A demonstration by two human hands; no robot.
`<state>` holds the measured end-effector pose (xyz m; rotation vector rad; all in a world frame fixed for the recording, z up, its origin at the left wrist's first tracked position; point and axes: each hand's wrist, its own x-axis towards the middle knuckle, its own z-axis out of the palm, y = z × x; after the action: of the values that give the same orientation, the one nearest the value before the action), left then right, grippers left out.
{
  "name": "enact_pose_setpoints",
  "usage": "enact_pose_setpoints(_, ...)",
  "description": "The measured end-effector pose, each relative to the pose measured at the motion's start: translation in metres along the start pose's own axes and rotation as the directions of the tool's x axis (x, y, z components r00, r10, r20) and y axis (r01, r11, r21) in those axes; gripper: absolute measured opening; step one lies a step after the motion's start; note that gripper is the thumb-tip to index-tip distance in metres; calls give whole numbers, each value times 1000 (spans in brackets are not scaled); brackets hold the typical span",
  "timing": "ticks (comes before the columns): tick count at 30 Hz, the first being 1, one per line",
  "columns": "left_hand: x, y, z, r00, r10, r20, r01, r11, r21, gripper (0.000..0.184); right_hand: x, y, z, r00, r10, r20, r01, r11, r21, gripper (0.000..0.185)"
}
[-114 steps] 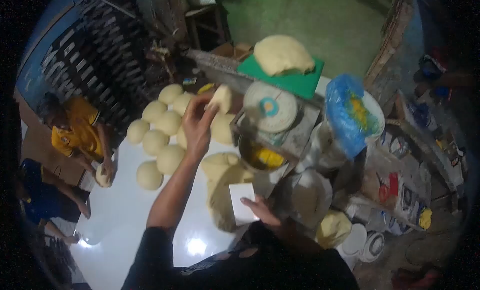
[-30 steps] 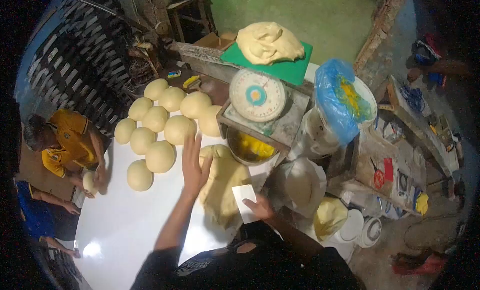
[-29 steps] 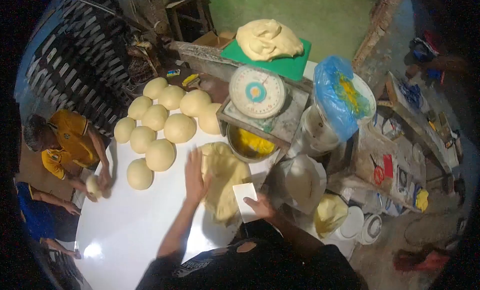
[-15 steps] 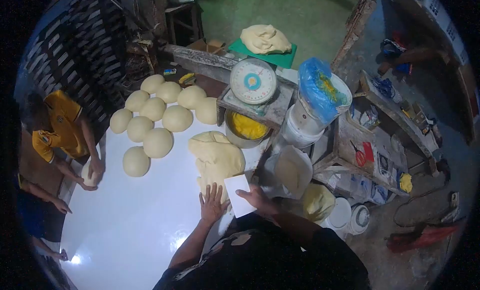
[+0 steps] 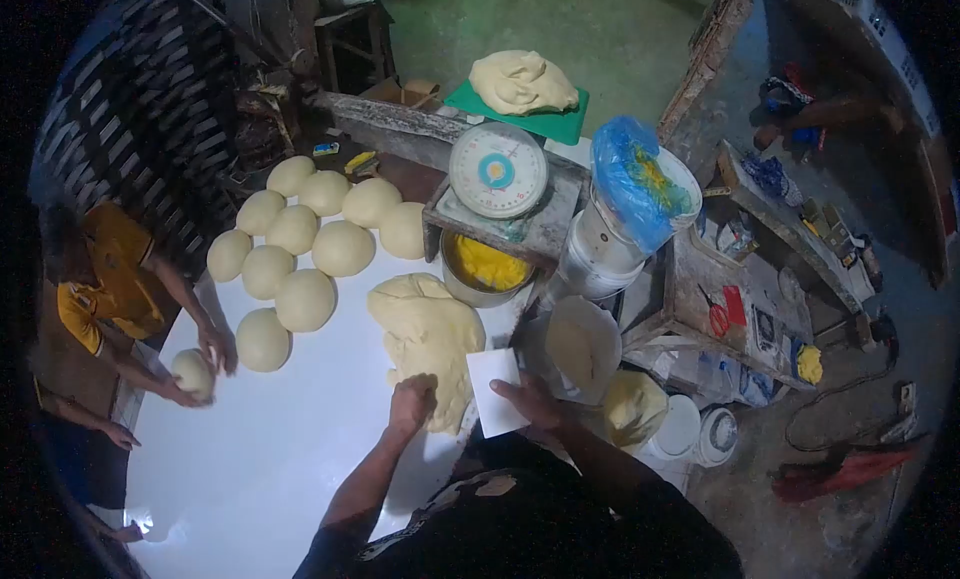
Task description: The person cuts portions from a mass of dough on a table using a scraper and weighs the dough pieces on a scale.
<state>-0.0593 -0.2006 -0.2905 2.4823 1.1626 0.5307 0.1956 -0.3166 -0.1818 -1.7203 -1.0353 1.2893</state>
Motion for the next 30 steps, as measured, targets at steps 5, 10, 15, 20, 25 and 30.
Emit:
enact_pose_setpoints(5, 13, -8, -26, 909, -216, 356, 416, 436, -798, 6, 20, -76, -60, 995, -16, -98, 17, 1000, 12, 41)
enact_pose_setpoints(10, 140, 88, -197, 997, -78, -18, 1, 238, -971, 65, 71, -171, -179, 857, -314, -409, 218, 939, -264, 34)
enact_pose_setpoints(15, 309, 160, -279, 996, -27, -90, -93, -382, -919, 103, 191, -348, -320, 650, -516, -558, 415, 856, -309, 35)
enact_pose_setpoints(20, 399, 158, -247, 993, -108, 51, 8, -368, -930, 115, 336, -403, -362, 923, -321, -211, 189, 858, -477, 36)
enact_pose_setpoints(25, 409, 164, -237, 999, -3, -43, -38, -542, -840, 106, 330, -418, -289, 812, -572, 117, 578, 759, -299, 33)
enact_pose_setpoints(30, 384, 121, -200, 977, -209, -30, -206, -916, -343, 69, 260, -423, -155, 706, -630, 322, 527, 772, 355, 39)
